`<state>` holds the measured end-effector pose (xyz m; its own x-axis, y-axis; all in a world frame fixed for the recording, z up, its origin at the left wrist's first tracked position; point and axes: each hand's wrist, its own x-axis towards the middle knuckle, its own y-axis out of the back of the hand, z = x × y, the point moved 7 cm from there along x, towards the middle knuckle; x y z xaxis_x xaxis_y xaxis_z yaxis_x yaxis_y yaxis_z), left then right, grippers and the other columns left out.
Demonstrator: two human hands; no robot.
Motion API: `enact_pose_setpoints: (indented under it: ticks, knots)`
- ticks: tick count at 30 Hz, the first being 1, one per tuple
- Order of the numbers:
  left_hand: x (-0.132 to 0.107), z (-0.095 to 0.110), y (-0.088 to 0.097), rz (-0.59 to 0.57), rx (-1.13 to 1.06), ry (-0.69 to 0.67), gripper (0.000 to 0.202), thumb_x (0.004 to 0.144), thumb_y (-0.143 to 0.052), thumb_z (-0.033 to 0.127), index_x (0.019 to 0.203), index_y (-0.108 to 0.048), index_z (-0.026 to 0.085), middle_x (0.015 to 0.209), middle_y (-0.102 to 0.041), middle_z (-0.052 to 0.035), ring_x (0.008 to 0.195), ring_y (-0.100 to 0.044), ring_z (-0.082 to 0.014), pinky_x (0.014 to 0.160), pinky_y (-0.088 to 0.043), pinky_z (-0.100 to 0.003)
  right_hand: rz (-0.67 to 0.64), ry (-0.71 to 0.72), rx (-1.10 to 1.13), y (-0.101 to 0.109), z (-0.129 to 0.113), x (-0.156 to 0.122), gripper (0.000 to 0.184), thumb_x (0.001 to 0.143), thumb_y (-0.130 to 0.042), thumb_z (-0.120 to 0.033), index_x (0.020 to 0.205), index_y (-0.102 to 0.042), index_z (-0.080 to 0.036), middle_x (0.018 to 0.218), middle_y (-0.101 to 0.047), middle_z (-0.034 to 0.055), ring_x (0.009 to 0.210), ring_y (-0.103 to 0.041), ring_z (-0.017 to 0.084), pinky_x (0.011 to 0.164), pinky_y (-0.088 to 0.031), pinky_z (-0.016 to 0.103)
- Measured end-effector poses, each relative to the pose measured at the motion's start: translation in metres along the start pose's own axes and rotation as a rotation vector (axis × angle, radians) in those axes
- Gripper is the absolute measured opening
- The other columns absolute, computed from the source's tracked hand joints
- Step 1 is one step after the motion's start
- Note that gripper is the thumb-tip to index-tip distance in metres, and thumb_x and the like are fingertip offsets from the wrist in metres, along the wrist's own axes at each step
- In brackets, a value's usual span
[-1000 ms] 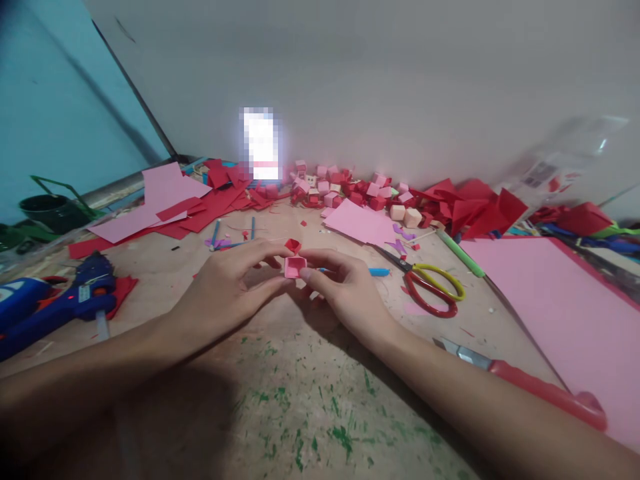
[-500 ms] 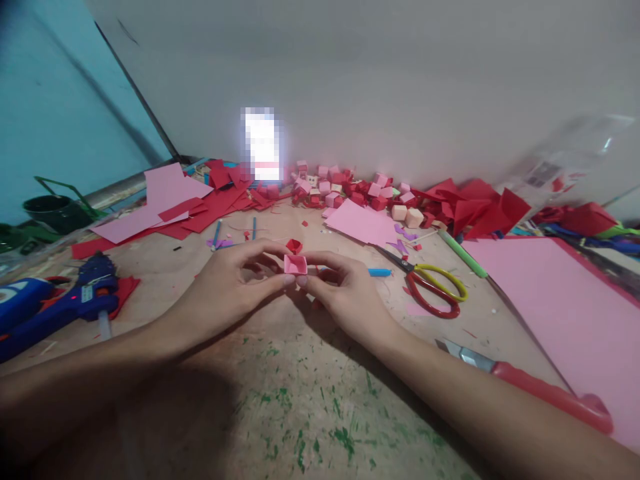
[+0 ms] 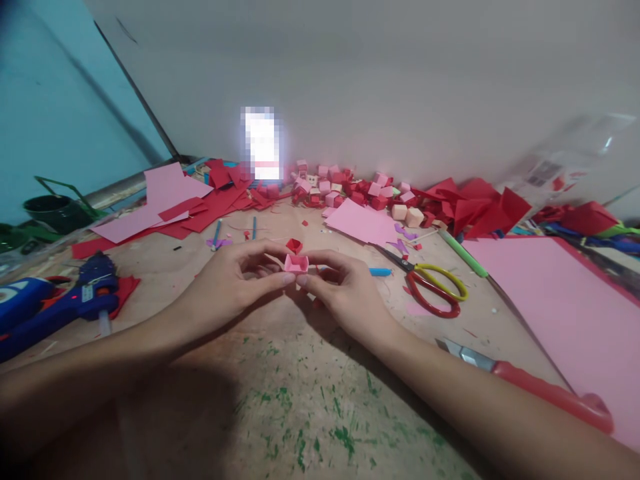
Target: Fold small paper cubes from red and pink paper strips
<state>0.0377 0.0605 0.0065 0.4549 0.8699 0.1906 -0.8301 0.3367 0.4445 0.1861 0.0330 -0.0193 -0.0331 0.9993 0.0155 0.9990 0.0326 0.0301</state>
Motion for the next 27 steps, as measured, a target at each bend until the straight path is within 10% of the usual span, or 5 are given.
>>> enact_pose_setpoints:
  ticks: [27]
  knots:
    - [0.0006,-0.0023,0.0035,0.048,-0.009,0.029,0.011,0.082,-0.075,0.022,0.093,-0.076,0.019,0.090,-0.079,-0.0030,0.080,-0.073,-0.0195,0.073,-0.059,-0.032,-0.005,0.002,0.000,0.0010,0.0013,-0.0003,0.027,0.078,-0.080,-0.032,0.102,-0.076,-0.020,0.103,-0.078,0.0080,0.076,-0.068,0.019,0.060,-0.051,0.029]
